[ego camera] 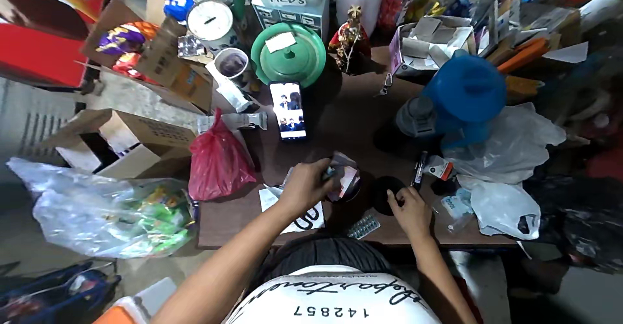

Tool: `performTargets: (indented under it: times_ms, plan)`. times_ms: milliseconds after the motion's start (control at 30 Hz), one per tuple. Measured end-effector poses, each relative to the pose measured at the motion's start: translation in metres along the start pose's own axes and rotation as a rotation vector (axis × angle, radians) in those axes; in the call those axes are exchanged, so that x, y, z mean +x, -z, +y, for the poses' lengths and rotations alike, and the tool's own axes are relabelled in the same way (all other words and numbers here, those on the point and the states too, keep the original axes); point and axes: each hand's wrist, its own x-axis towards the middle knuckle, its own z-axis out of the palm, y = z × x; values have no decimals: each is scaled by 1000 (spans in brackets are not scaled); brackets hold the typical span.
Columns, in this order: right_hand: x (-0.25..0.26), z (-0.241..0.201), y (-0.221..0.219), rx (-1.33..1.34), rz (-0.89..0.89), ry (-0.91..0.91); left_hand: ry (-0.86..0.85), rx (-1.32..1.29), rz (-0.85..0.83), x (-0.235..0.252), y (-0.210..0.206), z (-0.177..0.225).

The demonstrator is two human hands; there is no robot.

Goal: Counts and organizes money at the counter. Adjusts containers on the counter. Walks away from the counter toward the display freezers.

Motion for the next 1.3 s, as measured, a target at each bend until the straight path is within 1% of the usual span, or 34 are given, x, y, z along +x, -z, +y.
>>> performTargets:
  times_ms: [33,133,200,267,333,400,467,533,600,667,767,833,900,1000,1067,1167,1300]
  plan:
    - [1,-1,3,24,18,18,-4,-133,69,-7,3,-8]
    - [8,-12,15,94,108,111,51,-560,188,-27,11,-23]
    - [15,-26,28,149,154,177,95,-734,272,-43,14,-32]
    - [21,-40,41,225,174,243,135,-827,356,-61,15,-43]
    - [29,-55,50,283,163,319,153,-865,423,-78,17,-55]
    - [36,-74,59,282,108,421,178,-876,468,-96,17,-67]
    - [44,-94,65,225,21,557,220,-893,503,-112,16,-78]
    - [53,-115,64,124,-101,671,270,-911,535,-124,13,-88]
    - [57,-139,63,-23,-281,678,315,-917,555,-133,7,-95]
    - [61,-165,61,-188,-497,606,325,-929,555,-140,1,-102]
    - [65,-191,46,-408,-619,580,348,-941,554,-146,-6,-108]
    - [67,-195,27,-512,-664,628,358,-960,561,-148,-7,-109]
    - [72,-188,9,-542,-695,756,354,-980,563,-150,-8,-109]
    - [81,-170,-6,-535,-661,969,351,-986,569,-152,-9,-110]
    - [83,-165,-11,-557,-608,1058,344,-993,572,-154,-12,-113]
    - [85,-166,-12,-576,-587,1116,348,-1003,558,-155,-14,-115]
    - [86,-174,-9,-652,-659,1096,343,-1025,549,-153,-16,-113]
